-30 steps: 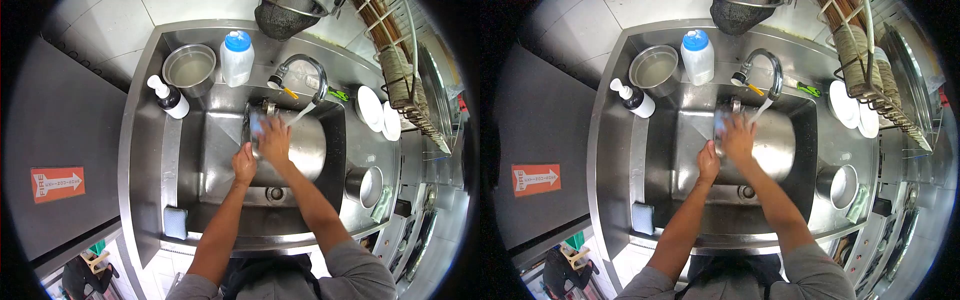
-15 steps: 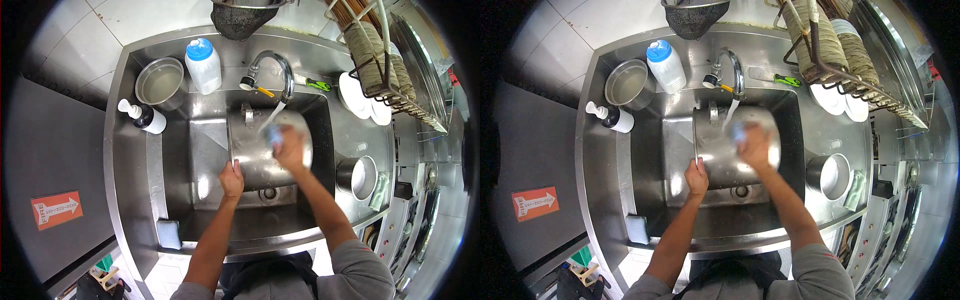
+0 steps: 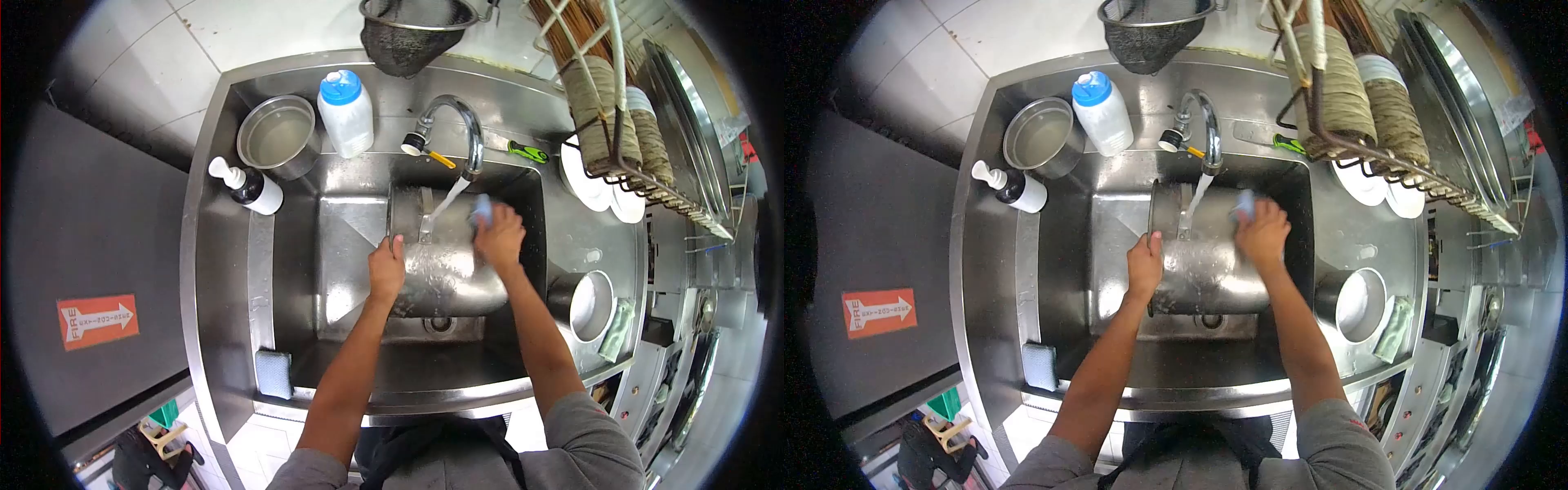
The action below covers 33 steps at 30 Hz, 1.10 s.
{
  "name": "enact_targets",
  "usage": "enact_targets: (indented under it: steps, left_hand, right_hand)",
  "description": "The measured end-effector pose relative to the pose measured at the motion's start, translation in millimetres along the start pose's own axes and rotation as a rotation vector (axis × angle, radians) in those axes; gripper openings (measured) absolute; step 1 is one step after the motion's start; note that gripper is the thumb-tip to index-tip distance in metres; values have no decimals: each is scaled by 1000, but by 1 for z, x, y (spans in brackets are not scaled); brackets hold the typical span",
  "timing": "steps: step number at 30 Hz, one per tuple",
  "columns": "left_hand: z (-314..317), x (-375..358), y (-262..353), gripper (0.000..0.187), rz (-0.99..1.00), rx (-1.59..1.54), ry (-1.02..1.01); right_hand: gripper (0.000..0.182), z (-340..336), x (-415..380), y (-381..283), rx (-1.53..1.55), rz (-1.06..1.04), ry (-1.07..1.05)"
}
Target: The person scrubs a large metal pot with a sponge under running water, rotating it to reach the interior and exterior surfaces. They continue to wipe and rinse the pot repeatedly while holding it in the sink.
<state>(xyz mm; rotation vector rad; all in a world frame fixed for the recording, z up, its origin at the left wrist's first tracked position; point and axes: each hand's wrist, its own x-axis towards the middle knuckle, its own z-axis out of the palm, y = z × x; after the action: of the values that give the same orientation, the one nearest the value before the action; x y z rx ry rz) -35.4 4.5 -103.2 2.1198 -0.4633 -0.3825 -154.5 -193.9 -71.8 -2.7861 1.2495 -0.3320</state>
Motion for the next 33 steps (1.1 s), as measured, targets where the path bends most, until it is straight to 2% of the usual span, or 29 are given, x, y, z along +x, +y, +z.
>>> enact_targets:
  steps: [1,3,5,6,7,8,9,11,15,17,18,19,21,22,23,25,26,28,33]
  left_hand:
    - [1,-1,0,42,-37,13,-15]
    - [-3,-3,1,42,-33,2,-20]
    - [-3,-12,1,42,-45,-18,-20]
    - [-5,-15,-1,42,-54,-4,-36]
    - [-7,-16,-2,42,-61,9,-50]
    - [-8,-16,-2,42,-64,12,-46]
    - [-9,-17,-2,41,-31,6,-25]
    - [-7,-23,-5,41,-14,-4,-7]
    - [-1,-28,-10,40,-23,-11,27]
    - [3,-29,-11,41,-28,-30,42]
    - [3,-29,-14,41,-40,-45,38]
    - [2,-28,-16,41,-52,-58,31]
    - [0,-28,-16,41,-13,-51,76]
    - [1,-32,-17,41,26,-38,105]
    - [1,-36,-19,41,17,-35,106]
    - [3,-33,-22,37,20,-19,94]
    - [4,-32,-23,37,23,-13,101]
    - [4,-33,-23,36,32,-4,134]
    - [4,-32,-22,37,-5,4,100]
  right_hand:
    - [34,0,8,4,-5,78,91]
    - [38,-7,-8,-5,8,-62,129]
    - [45,-4,-49,-32,174,-249,124]
    - [45,-5,-58,-44,177,-252,122]
    - [48,-7,-63,-55,278,-395,88]
    - [52,-9,-65,-60,378,-538,51]
    - [52,-6,-56,-63,382,-539,47]
    - [50,2,-22,-67,318,-683,66]
    - [43,-1,20,-93,399,-608,126]
    - [39,25,37,-93,528,83,-225]
    - [37,13,37,-97,394,-8,-223]
    - [37,7,35,-96,397,-12,-221]
    - [41,1,37,-87,364,-554,-60]
    - [40,9,51,-90,246,-556,-189]
    - [40,16,66,-94,249,-559,-198]
    - [41,19,98,-113,210,-378,-584]
    - [41,31,105,-120,217,-383,-580]
    - [43,55,104,-133,7,-352,-556]
    - [48,30,74,-168,-39,-357,-381]
